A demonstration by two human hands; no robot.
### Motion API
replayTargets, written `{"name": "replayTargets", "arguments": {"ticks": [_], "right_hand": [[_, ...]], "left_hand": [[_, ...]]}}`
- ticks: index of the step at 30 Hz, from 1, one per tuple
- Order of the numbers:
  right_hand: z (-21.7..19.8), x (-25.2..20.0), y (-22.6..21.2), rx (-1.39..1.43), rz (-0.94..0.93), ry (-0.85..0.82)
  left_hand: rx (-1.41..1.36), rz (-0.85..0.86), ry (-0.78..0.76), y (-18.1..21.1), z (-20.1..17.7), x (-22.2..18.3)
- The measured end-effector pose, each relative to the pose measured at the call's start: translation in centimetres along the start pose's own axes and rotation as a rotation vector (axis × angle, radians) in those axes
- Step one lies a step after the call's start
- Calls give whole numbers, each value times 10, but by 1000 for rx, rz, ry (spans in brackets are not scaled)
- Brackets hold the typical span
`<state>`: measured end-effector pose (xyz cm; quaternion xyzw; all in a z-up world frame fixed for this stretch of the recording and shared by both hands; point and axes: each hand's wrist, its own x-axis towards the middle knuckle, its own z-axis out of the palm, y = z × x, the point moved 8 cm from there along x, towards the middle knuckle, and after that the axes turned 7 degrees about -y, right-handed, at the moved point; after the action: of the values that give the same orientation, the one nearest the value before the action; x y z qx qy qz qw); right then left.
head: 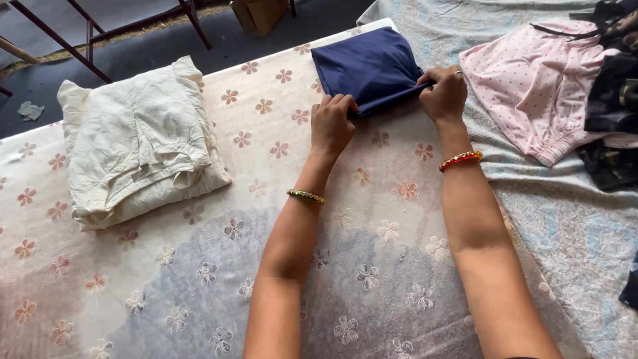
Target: Folding various garments on a table.
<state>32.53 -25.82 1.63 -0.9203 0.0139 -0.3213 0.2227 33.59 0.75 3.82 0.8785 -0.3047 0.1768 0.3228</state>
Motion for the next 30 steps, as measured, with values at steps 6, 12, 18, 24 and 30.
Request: {"name": "replayTargets", "arguments": {"ticks": [6, 12, 18, 24, 30], "right_hand": [[-45, -5, -19, -53, 54, 216], [-17, -4, -35, 26, -142, 131], [-4, -5, 13, -220, 271, -42], [19, 1, -6, -244, 64, -200], [5, -1, -15, -232, 69, -134]], "left_hand": [[216, -110, -128, 3, -1, -2], [269, 156, -76, 29, 21, -8], [242, 4, -438, 6, 55, -13], [303, -31, -441, 7, 54, -13], [337, 14, -278, 34, 15, -9]]}}
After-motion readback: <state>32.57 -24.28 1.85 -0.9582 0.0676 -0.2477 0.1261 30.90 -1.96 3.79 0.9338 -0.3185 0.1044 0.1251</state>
